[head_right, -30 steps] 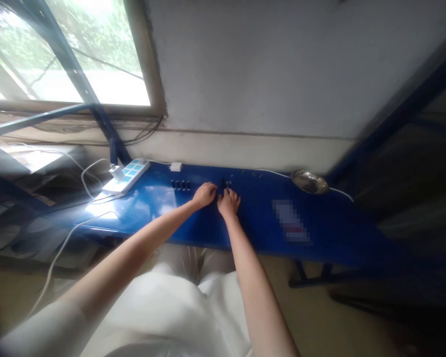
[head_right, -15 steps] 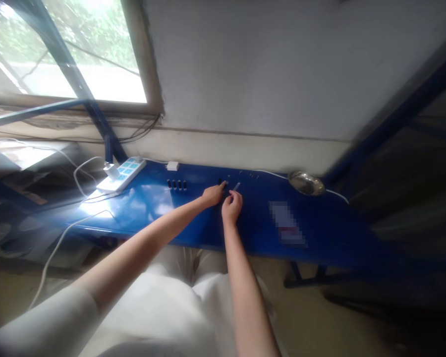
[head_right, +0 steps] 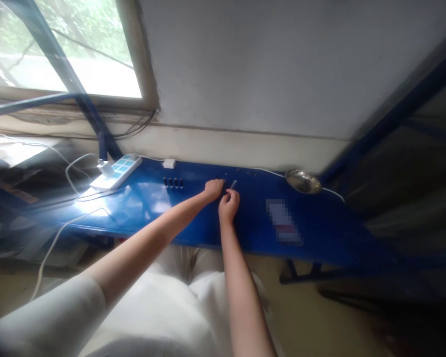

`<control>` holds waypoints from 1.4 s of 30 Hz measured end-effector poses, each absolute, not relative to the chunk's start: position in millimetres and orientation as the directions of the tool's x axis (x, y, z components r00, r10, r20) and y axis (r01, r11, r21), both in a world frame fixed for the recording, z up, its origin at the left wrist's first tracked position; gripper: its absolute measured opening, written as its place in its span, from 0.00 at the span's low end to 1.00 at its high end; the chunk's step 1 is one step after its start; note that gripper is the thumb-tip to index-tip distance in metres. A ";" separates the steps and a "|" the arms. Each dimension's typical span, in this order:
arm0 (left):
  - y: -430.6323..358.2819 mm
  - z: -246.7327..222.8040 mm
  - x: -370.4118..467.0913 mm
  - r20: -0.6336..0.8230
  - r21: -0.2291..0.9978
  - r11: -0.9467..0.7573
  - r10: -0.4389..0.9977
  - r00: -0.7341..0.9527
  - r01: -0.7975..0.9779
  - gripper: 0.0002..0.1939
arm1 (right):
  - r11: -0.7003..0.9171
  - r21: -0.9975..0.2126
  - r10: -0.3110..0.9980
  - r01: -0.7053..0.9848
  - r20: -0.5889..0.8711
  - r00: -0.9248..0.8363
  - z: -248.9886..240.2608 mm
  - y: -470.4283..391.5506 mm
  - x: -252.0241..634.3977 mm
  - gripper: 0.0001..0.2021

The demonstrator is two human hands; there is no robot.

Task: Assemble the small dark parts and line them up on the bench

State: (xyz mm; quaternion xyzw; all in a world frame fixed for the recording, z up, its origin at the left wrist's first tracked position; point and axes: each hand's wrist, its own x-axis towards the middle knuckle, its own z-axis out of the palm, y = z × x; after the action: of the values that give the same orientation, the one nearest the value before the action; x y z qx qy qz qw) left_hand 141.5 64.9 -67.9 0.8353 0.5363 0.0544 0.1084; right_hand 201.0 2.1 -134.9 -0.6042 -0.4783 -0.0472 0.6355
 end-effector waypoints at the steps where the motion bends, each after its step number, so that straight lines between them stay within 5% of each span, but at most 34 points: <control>1: 64.6 -66.1 141.1 -0.018 0.236 -0.413 0.903 0.429 0.879 0.16 | 0.269 -0.721 0.517 0.638 0.667 0.536 -134.9 2.0 201.2 0.11; 18: 55.7 -62.0 128.4 -0.058 0.222 -0.555 0.813 0.579 0.801 0.14 | 0.261 -0.697 0.497 0.668 0.690 0.526 -134.7 2.2 201.8 0.11; 25: 37.6 -70.8 89.2 0.194 0.517 -0.425 0.903 0.382 0.743 0.12 | 0.289 -0.673 0.514 0.681 0.709 0.483 -133.8 2.8 203.0 0.11; 32: 11.1 -95.7 44.3 0.307 0.892 -0.294 0.952 0.018 0.343 0.10 | 0.349 -0.593 0.521 0.726 0.766 0.376 -122.9 -2.2 196.9 0.07; 42: -0.7 -102.5 31.5 0.302 0.951 -0.283 0.937 -0.175 0.122 0.06 | 0.372 -0.515 0.545 0.772 0.795 0.267 -112.8 9.1 176.4 0.11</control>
State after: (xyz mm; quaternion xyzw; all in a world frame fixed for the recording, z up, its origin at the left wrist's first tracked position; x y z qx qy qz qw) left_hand 31.5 -0.7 -102.5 0.5415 0.4891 0.5902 0.3452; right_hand 176.4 9.1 -112.8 -0.5515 -0.5971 -0.0990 0.5741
